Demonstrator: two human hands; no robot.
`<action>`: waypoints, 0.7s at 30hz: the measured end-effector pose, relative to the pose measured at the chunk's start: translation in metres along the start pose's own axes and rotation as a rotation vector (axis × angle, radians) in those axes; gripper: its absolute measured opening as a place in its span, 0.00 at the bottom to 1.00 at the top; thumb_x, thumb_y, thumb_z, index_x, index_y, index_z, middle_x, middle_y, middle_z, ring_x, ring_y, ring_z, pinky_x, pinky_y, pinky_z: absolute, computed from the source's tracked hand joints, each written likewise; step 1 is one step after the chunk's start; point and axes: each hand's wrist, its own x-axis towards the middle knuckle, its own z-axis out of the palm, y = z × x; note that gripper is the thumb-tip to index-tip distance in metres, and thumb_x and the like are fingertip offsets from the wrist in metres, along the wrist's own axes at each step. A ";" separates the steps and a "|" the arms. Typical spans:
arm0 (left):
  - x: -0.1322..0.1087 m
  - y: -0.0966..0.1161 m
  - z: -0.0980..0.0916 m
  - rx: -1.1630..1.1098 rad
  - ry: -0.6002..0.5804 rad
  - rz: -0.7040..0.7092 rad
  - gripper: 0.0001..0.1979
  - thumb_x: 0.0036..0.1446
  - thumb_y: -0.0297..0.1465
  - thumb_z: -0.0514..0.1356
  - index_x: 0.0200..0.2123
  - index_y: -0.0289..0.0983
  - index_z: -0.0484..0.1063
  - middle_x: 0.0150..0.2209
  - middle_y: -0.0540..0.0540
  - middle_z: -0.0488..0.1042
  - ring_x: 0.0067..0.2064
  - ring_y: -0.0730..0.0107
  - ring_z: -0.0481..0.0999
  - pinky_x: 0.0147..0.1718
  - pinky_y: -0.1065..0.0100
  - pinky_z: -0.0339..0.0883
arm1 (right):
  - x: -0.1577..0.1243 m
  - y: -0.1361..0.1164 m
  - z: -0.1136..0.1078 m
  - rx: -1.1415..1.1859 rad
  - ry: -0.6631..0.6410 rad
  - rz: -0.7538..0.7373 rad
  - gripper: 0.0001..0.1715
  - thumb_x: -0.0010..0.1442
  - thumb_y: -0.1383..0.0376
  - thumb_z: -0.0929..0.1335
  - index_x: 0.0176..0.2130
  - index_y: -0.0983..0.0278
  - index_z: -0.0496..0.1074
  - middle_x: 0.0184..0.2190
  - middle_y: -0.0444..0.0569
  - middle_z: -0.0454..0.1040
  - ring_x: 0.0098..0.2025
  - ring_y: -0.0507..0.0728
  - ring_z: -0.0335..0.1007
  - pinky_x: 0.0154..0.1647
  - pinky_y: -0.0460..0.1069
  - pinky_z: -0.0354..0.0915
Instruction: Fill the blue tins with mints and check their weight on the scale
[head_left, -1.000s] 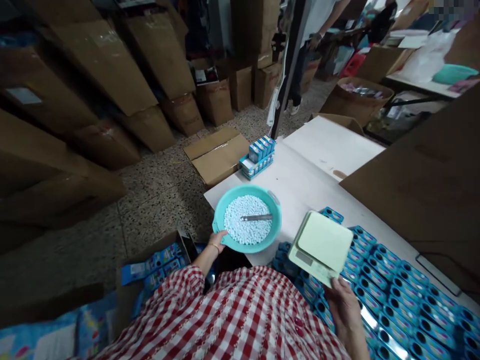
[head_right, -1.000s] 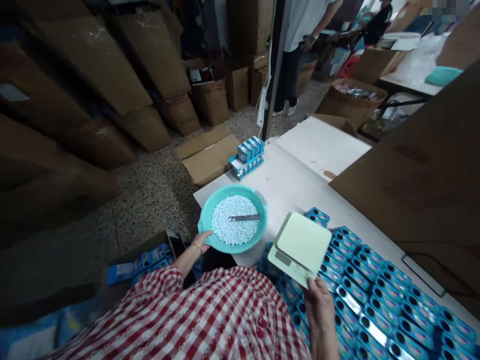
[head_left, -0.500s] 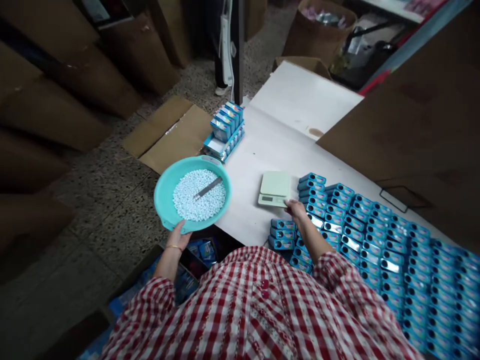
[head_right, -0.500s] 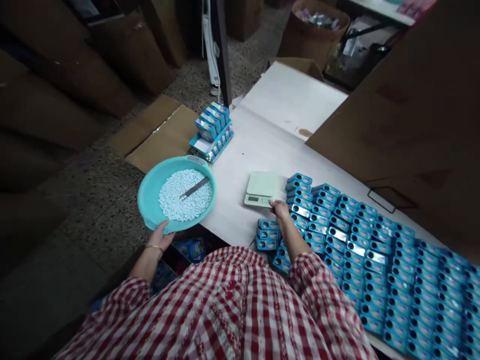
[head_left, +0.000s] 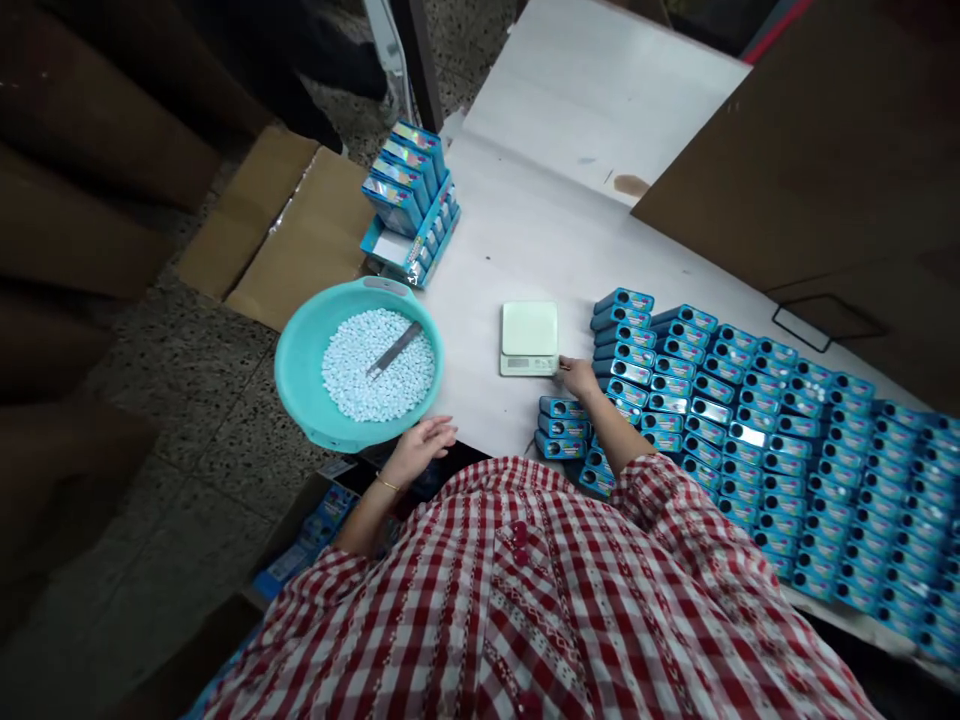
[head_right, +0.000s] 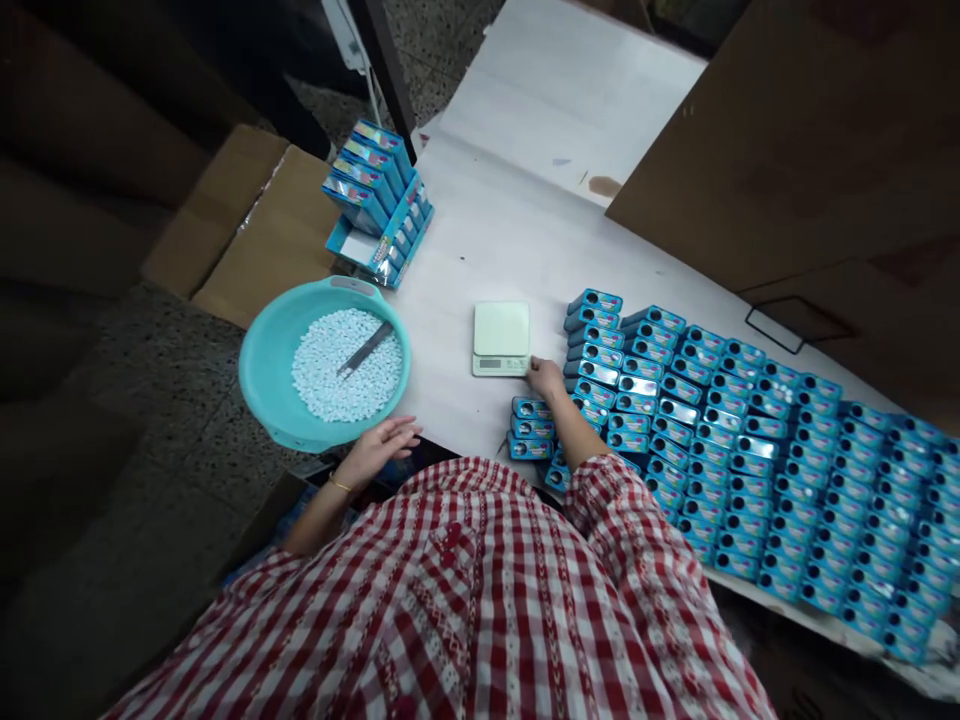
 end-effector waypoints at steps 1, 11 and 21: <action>0.001 0.005 -0.001 0.016 0.024 0.049 0.23 0.42 0.37 0.66 0.42 0.34 0.70 0.40 0.41 0.75 0.36 0.68 0.76 0.30 0.71 0.70 | -0.005 0.000 -0.003 -0.075 -0.007 -0.031 0.17 0.55 0.67 0.64 0.46 0.64 0.72 0.42 0.52 0.73 0.45 0.58 0.66 0.44 0.50 0.61; 0.002 0.013 -0.027 0.081 0.233 0.236 0.26 0.43 0.44 0.63 0.43 0.34 0.70 0.39 0.42 0.76 0.36 0.68 0.76 0.32 0.70 0.70 | -0.013 -0.026 -0.009 -1.055 -0.212 -0.526 0.26 0.61 0.72 0.53 0.55 0.60 0.62 0.46 0.57 0.69 0.45 0.61 0.63 0.43 0.54 0.52; 0.006 0.004 -0.046 0.046 0.339 0.245 0.25 0.42 0.43 0.64 0.42 0.34 0.70 0.38 0.42 0.75 0.35 0.67 0.76 0.31 0.69 0.68 | -0.006 -0.034 0.002 -1.106 -0.272 -0.599 0.21 0.59 0.73 0.55 0.42 0.67 0.72 0.45 0.58 0.72 0.46 0.61 0.63 0.43 0.54 0.50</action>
